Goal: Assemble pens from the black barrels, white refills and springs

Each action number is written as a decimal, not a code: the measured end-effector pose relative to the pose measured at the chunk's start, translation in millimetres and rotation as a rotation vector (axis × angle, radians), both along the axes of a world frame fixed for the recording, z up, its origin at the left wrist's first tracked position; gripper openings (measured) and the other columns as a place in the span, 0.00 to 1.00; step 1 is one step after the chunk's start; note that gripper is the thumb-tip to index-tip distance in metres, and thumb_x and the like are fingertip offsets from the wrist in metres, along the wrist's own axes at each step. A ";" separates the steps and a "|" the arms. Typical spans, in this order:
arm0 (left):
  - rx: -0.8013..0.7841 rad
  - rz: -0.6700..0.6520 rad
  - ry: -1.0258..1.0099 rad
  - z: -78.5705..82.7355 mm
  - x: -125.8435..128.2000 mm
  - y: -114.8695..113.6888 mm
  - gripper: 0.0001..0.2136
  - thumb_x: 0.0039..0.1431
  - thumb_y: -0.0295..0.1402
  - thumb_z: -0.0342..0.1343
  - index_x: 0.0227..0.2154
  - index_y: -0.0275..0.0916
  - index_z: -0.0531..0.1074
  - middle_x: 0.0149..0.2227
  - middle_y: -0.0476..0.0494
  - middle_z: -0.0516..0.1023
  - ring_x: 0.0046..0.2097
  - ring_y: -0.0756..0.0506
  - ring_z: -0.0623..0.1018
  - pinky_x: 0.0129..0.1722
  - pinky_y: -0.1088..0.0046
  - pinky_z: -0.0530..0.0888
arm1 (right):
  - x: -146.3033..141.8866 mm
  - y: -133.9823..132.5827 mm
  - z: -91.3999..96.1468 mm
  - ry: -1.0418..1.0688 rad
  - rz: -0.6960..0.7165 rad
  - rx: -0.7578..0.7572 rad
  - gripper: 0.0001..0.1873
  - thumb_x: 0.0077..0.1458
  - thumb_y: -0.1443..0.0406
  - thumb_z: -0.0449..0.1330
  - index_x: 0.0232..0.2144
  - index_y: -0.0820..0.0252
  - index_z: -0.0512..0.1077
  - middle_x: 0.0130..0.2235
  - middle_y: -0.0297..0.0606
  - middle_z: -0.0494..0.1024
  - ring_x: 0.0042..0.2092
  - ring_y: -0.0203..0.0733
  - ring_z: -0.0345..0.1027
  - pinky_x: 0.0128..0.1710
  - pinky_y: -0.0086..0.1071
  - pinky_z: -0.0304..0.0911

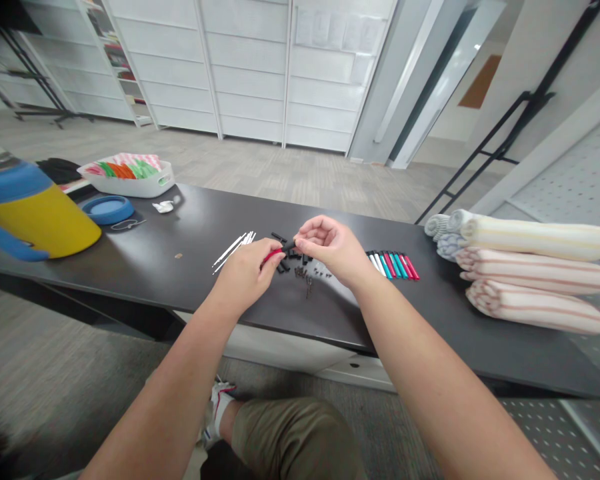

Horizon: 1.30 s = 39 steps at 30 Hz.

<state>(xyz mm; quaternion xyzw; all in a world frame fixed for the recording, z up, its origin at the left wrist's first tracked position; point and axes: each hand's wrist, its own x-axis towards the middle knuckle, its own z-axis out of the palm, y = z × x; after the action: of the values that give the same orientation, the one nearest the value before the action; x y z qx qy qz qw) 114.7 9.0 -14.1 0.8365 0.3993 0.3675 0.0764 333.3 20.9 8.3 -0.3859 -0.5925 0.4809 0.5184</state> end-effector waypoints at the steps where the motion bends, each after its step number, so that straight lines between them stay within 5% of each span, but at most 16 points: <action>1: -0.018 0.005 0.001 0.5 0.8 -0.5 0.06 0.73 0.33 0.51 0.44 0.40 0.73 0.40 0.44 0.81 0.42 0.42 0.79 0.42 0.67 0.71 | -0.1 -0.1 0.5 0.002 -0.002 0.005 0.20 0.47 0.57 0.78 0.37 0.55 0.75 0.38 0.35 0.83 0.36 0.38 0.78 0.44 0.35 0.76; 9: -0.099 0.109 0.136 6.9 5.7 -7.3 0.11 0.74 0.42 0.48 0.41 0.42 0.71 0.38 0.43 0.82 0.38 0.41 0.81 0.33 0.69 0.66 | -4.9 -4.7 6.5 -0.056 0.034 -0.002 0.23 0.47 0.51 0.78 0.36 0.56 0.75 0.37 0.36 0.82 0.37 0.39 0.78 0.42 0.35 0.76; 12: -0.123 0.176 0.169 8.6 5.4 -8.4 0.14 0.75 0.43 0.45 0.40 0.43 0.71 0.33 0.44 0.81 0.35 0.41 0.81 0.30 0.69 0.63 | 4.7 1.3 8.6 -0.025 -0.111 0.070 0.23 0.52 0.45 0.72 0.35 0.54 0.74 0.35 0.36 0.81 0.36 0.41 0.77 0.40 0.36 0.76; 15: -0.132 0.201 0.166 9.1 4.5 -8.8 0.13 0.75 0.43 0.44 0.42 0.43 0.71 0.31 0.44 0.80 0.34 0.40 0.81 0.30 0.69 0.62 | 24.3 10.1 12.3 -0.078 -0.340 0.148 0.23 0.56 0.42 0.67 0.34 0.54 0.73 0.31 0.34 0.78 0.27 0.36 0.69 0.28 0.31 0.69; 19: -0.103 0.232 0.174 8.8 0.0 -8.8 0.15 0.76 0.45 0.41 0.43 0.44 0.70 0.30 0.44 0.79 0.33 0.40 0.80 0.30 0.69 0.61 | 47.8 14.9 18.2 -0.539 -0.568 0.204 0.20 0.63 0.47 0.61 0.33 0.56 0.76 0.25 0.32 0.74 0.24 0.35 0.61 0.25 0.31 0.56; 25: -0.055 0.305 0.252 7.0 -12.7 -8.1 0.17 0.76 0.46 0.40 0.37 0.44 0.69 0.28 0.44 0.77 0.30 0.40 0.77 0.29 0.68 0.57 | 53.9 16.3 15.8 -1.164 -0.484 0.166 0.10 0.62 0.59 0.62 0.37 0.56 0.82 0.35 0.36 0.83 0.37 0.43 0.74 0.37 0.34 0.61; 39: -0.135 0.251 0.146 7.0 -17.9 -6.8 0.20 0.75 0.47 0.42 0.28 0.44 0.64 0.26 0.46 0.74 0.30 0.42 0.76 0.30 0.69 0.58 | 72.6 23.7 3.1 -1.379 -0.536 0.069 0.11 0.61 0.60 0.62 0.38 0.54 0.85 0.40 0.41 0.86 0.42 0.48 0.76 0.44 0.35 0.67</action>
<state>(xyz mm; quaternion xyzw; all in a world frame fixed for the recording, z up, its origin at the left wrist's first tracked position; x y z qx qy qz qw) 96.8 2.3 -7.0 0.7974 0.5290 0.2848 0.0568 405.9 44.6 11.4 -0.7152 -0.6840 -0.0327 0.1399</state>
